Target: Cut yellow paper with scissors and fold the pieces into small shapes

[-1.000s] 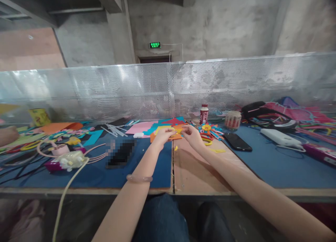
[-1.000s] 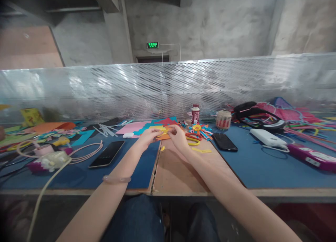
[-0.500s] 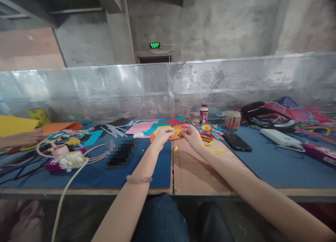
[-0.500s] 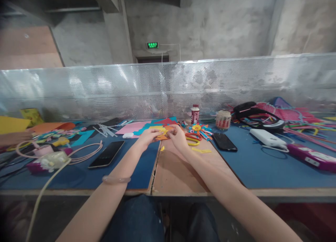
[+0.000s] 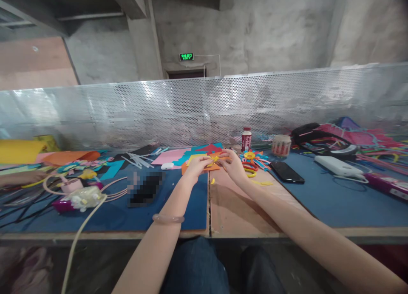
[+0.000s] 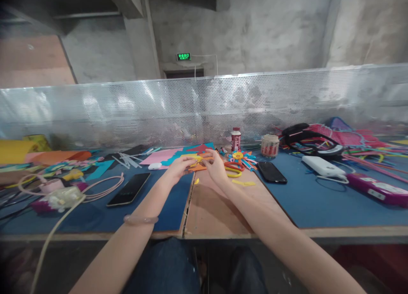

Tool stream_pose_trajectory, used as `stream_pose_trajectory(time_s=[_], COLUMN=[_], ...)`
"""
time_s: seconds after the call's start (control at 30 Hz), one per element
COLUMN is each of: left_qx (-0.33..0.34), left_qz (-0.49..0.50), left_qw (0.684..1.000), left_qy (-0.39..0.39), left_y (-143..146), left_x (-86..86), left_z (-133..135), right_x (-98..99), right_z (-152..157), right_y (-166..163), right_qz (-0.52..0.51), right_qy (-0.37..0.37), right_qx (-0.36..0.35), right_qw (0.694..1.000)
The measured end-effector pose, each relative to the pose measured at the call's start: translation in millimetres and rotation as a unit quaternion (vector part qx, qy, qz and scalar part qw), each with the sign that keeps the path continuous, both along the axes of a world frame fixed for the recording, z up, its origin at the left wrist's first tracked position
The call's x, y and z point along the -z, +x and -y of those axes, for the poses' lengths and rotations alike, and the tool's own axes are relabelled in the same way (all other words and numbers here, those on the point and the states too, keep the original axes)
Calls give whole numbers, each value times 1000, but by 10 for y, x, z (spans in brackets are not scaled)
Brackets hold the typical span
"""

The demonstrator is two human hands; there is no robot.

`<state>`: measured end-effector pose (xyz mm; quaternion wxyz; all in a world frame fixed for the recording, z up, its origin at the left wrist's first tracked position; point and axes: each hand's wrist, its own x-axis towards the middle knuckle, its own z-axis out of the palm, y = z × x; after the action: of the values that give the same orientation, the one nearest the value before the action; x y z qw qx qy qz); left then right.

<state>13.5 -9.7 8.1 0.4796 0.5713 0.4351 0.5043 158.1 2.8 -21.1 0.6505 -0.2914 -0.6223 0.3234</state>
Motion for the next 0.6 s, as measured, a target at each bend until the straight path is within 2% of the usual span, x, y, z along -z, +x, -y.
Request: stream_pose_trajectory(time_s=[0.2, 0.33, 0.47, 0.53, 0.6], left_qx=[-14, -38, -67, -74, -111], left_qz=[-1, -48, -171, -239, -305], left_qw=[1000, 998, 981, 963, 937], left_qy=[-11, 8, 59, 101, 126], left_y=[-19, -29, -43, -76, -138], left_x=[17, 53, 115, 142, 162], left_z=[-37, -72, -129, -179, -242], right_x=[-11, 34, 106, 124, 119], right_z=[20, -41, -94, -91, -76], right_y=[9, 21, 66, 96, 127], right_qz=[17, 30, 183, 265, 306], right_qy=[8, 10, 18, 21, 12], right_qx=[-9, -9, 44, 86, 131], right_qw=[1000, 999, 982, 960, 943])
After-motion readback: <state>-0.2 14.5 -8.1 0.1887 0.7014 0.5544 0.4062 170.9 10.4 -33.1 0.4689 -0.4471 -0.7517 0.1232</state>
